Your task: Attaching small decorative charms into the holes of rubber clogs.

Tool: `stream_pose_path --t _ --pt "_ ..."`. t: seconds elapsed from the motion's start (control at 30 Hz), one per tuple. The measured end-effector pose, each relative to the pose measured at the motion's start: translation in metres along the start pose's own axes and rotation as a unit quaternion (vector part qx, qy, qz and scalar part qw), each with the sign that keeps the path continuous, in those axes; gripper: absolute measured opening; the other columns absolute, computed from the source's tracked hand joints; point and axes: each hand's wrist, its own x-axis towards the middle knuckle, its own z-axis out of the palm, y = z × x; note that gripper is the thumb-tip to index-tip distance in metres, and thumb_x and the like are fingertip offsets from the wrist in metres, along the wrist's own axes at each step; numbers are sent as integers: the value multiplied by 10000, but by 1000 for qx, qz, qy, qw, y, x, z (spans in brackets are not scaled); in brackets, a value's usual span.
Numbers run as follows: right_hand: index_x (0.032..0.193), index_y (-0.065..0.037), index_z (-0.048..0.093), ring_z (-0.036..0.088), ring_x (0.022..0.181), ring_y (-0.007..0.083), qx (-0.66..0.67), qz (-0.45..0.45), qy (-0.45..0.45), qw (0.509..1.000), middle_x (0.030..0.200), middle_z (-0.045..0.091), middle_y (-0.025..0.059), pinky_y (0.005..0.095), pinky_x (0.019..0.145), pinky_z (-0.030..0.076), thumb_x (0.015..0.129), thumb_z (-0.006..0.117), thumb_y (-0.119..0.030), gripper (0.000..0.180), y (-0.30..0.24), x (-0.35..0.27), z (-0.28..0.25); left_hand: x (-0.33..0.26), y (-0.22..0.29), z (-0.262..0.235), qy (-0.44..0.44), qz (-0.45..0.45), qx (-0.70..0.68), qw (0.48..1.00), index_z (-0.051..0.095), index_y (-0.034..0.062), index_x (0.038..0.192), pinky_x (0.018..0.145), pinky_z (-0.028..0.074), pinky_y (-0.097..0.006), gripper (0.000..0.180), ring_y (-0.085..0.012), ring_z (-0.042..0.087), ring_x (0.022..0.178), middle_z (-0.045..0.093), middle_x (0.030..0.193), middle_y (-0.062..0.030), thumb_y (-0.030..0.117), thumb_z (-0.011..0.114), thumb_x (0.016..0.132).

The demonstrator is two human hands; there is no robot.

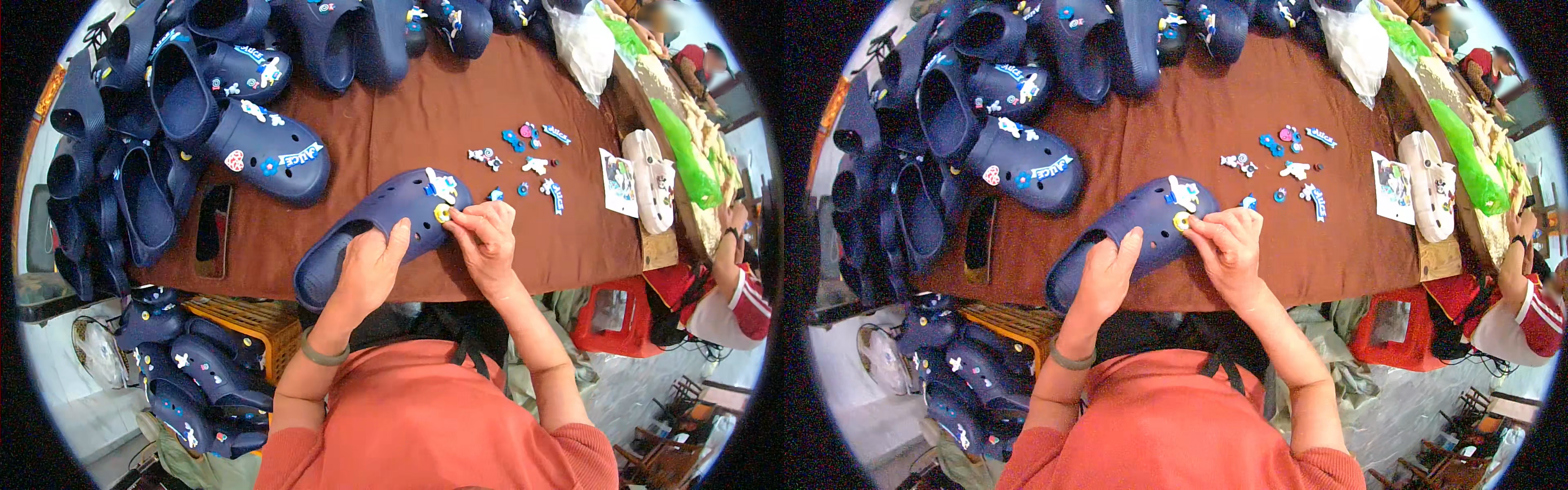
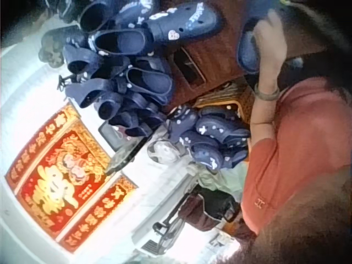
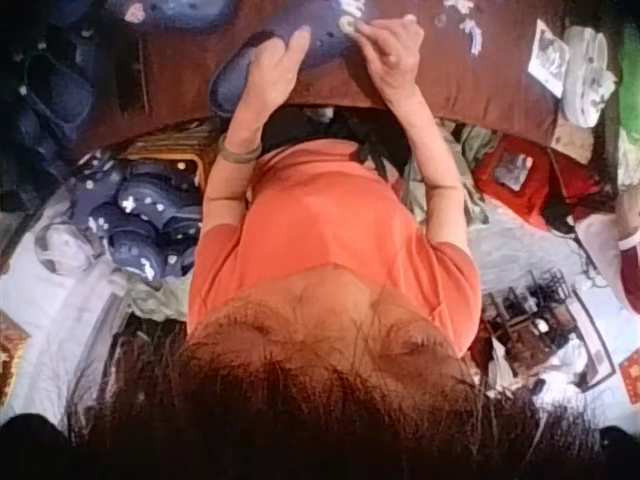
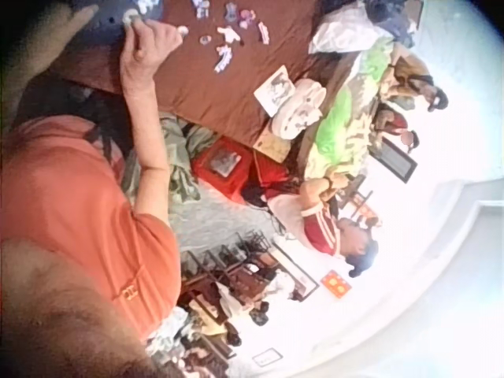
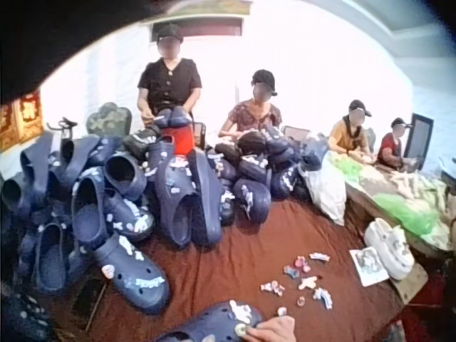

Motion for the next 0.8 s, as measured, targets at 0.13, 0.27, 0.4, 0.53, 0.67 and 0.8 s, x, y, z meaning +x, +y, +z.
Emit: stream_pose_path --t 0.13,0.27,0.4,0.53,0.67,0.8 --pt "863 -111 664 545 756 181 -11 18 37 999 789 618 -10 353 774 351 691 790 -72 217 -6 -4 7 -2 1 0 18 64 -2 998 612 -56 781 561 417 -434 417 -384 571 619 569 678 -258 288 484 979" --pt "954 -112 665 548 771 194 20 58 35 997 797 613 -3 362 775 353 707 776 -86 272 -6 -6 7 -2 9 -1 15 77 2 997 630 -50 829 571 430 -419 363 -353 591 638 603 709 -229 242 476 979" --pt "1051 -156 683 530 795 206 5 53 -9 999 808 588 -4 364 770 350 708 765 -110 356 -5 -6 8 -3 15 0 9 23 -59 998 642 -46 885 633 459 -401 334 -326 630 706 646 780 -212 230 474 972" --pt "983 -149 693 524 785 203 7 54 16 998 791 590 -5 367 760 342 710 768 -130 283 -8 -4 9 -3 18 -1 0 18 -30 999 642 -47 881 664 464 -393 339 -301 637 716 652 787 -209 233 474 971" --pt "895 -117 670 509 754 195 7 93 31 995 733 553 -7 366 764 332 702 781 -156 226 -15 -5 9 -3 15 3 18 10 -57 998 640 -54 852 633 457 -388 348 -276 623 670 642 742 -203 228 473 971" --pt "896 -112 641 488 727 189 22 113 36 993 691 508 -14 360 759 327 699 788 -166 252 -17 -6 10 -3 24 2 16 -10 -48 999 633 -63 820 594 446 -382 365 -265 610 628 630 702 -199 231 477 970"
